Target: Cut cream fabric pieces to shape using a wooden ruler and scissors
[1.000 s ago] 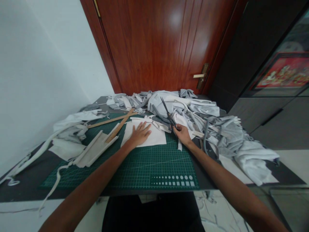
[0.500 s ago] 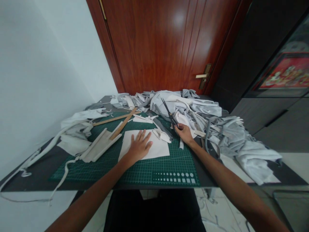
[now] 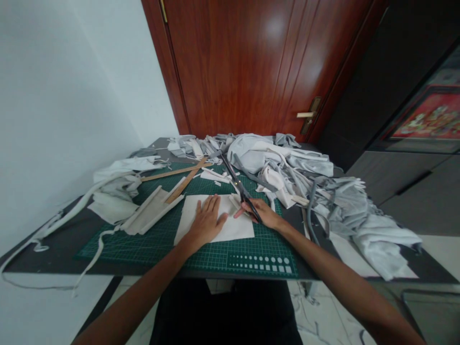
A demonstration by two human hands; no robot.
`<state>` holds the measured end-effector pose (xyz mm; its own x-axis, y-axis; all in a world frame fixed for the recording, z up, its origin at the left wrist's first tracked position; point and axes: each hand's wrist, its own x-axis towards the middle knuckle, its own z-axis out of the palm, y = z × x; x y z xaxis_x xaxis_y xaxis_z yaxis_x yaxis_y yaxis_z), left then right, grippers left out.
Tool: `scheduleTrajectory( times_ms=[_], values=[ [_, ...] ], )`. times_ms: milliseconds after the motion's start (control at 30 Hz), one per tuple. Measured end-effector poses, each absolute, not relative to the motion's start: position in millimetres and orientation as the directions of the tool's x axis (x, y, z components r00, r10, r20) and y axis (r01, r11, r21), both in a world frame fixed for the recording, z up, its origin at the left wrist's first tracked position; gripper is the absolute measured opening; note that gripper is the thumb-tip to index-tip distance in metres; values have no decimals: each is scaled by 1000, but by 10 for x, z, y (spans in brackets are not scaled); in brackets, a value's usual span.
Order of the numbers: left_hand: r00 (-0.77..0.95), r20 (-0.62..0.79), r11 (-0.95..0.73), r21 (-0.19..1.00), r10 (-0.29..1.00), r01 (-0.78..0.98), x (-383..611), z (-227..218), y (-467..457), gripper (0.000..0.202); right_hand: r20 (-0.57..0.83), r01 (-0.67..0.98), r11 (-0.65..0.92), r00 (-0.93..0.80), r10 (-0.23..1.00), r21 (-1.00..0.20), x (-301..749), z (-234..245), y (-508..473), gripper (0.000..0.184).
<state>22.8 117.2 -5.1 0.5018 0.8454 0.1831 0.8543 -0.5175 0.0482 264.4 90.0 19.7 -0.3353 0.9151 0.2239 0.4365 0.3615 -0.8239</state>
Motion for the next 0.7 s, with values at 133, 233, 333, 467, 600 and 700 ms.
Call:
scheduleTrajectory(
  times_ms=[133, 233, 333, 467, 600, 700],
  values=[
    [486, 210, -507, 62, 849, 860, 210, -89, 1191, 63, 299, 661, 401, -268, 916, -635, 2571, 187, 870, 41],
    [504, 213, -527, 67, 837, 847, 213, -112, 1178, 60, 316, 836, 307, -170, 933, -454, 2627, 199, 882, 34],
    [521, 237, -550, 77, 820, 831, 204, -105, 1185, 57, 299, 933, 144, -41, 953, -331, 2734, 200, 929, 34],
    [476, 306, -521, 82, 824, 850, 12, 37, 1309, 54, 280, 959, 22, 61, 958, -283, 2878, 186, 1015, 35],
    [195, 407, -226, 28, 892, 974, -475, 220, 1524, 54, 292, 955, 31, 60, 954, -295, 2943, 168, 1075, 33],
    [54, 343, -48, -28, 938, 998, -834, 281, 1629, 53, 301, 951, 38, 59, 952, -306, 2944, 140, 1099, 32]
  ],
)
